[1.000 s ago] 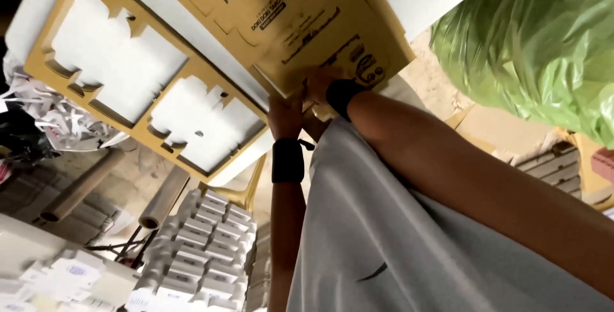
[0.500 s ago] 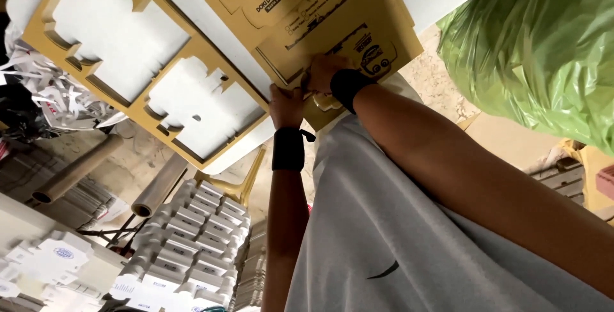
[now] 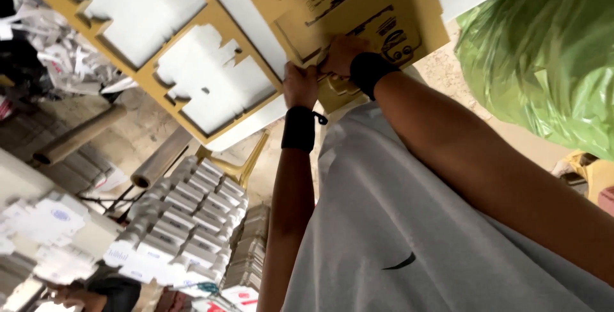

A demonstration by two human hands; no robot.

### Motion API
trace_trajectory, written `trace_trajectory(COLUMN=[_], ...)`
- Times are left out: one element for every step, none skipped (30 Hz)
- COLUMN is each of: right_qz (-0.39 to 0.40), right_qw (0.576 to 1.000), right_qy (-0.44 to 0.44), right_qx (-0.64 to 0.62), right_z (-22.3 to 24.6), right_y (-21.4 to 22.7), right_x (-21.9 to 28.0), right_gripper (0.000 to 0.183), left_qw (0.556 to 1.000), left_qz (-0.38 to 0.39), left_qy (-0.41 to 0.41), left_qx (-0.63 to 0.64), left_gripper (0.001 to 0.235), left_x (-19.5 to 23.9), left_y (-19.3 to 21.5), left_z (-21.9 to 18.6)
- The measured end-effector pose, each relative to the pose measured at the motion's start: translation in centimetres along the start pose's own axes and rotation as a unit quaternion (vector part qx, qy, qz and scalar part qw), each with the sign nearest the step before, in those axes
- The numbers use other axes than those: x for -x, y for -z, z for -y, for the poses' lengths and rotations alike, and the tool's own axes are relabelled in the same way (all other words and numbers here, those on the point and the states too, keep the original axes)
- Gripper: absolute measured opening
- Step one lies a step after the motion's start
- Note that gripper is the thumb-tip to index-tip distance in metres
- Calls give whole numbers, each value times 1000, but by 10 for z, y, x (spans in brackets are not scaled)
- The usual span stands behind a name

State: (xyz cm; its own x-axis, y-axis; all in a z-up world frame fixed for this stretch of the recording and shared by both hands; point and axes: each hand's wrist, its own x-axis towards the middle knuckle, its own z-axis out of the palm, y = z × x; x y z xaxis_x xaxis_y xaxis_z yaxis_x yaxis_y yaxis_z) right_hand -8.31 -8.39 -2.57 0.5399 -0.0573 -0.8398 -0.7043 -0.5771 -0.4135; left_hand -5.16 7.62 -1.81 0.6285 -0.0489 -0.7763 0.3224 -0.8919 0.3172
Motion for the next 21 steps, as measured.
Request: trace_trajectory(right_qz=[-9, -3, 24, 52, 54, 56, 58, 58, 57, 56, 56, 58, 61, 61, 67, 73, 74, 77, 82, 82, 78], right_qw=[1000, 1000, 999, 995, 995, 994, 994, 994, 994, 994, 994, 994, 994, 994, 993, 993, 993, 992, 992, 992, 993], right_qy=[-5, 2, -44, -89, -87, -90, -94, -94, -91, -89, -89, -90, -90, -90, -93, -96, -95, -95, -94, -93, -82], right_qx=[-14, -12, 1, 13, 15, 9, 3, 3, -7, -16, -17, -2, 12, 11, 7, 4, 2, -13, -29, -32, -18], right_z=[1, 10, 17, 24, 27, 29, 30, 29, 29, 28, 29, 30, 30, 33, 36, 38, 39, 39, 40, 38, 35], right_y=[5, 8, 14, 21, 23, 25, 29, 27, 27, 26, 27, 28, 30, 33, 36, 39, 41, 43, 45, 43, 42], right_x=[6, 10, 14, 18, 22, 25, 28, 28, 28, 27, 28, 29, 30, 35, 39, 44, 46, 48, 52, 50, 49], right_gripper=[40, 40, 40, 41, 41, 38, 36, 36, 35, 35, 35, 34, 33, 33, 36, 40, 40, 46, 52, 52, 52], left_qw=[1000, 1000, 1000, 999, 999, 999, 999, 999, 999, 999, 999, 999, 999, 999, 998, 997, 997, 996, 995, 995, 994], left_qz=[4, -1, -2, -2, -3, -2, 0, 0, 6, 13, 13, 13, 14, 13, 23, 33, 32, 36, 40, 39, 43], left_qy=[-1, 6, 15, 23, 25, 23, 20, 21, 23, 24, 24, 22, 19, 20, 27, 35, 35, 26, 17, 18, 19], left_qx=[2, 3, 25, 46, 47, 43, 38, 38, 40, 42, 42, 45, 48, 47, 53, 59, 57, 76, 94, 91, 98], left_gripper=[38, 38, 34, 30, 30, 32, 33, 33, 34, 34, 34, 33, 31, 31, 31, 32, 32, 28, 25, 25, 23], left_x=[-1, 7, 13, 19, 20, 20, 20, 20, 21, 21, 20, 18, 17, 18, 19, 19, 14, 9, 5, 5, 5], left_y=[0, 5, 8, 12, 12, 13, 13, 13, 14, 15, 15, 14, 13, 15, 15, 16, 13, 10, 8, 9, 11], left_z=[-2, -6, -15, -24, -24, -24, -25, -25, -26, -27, -26, -25, -25, -26, -27, -28, -24, -20, -16, -16, -17])
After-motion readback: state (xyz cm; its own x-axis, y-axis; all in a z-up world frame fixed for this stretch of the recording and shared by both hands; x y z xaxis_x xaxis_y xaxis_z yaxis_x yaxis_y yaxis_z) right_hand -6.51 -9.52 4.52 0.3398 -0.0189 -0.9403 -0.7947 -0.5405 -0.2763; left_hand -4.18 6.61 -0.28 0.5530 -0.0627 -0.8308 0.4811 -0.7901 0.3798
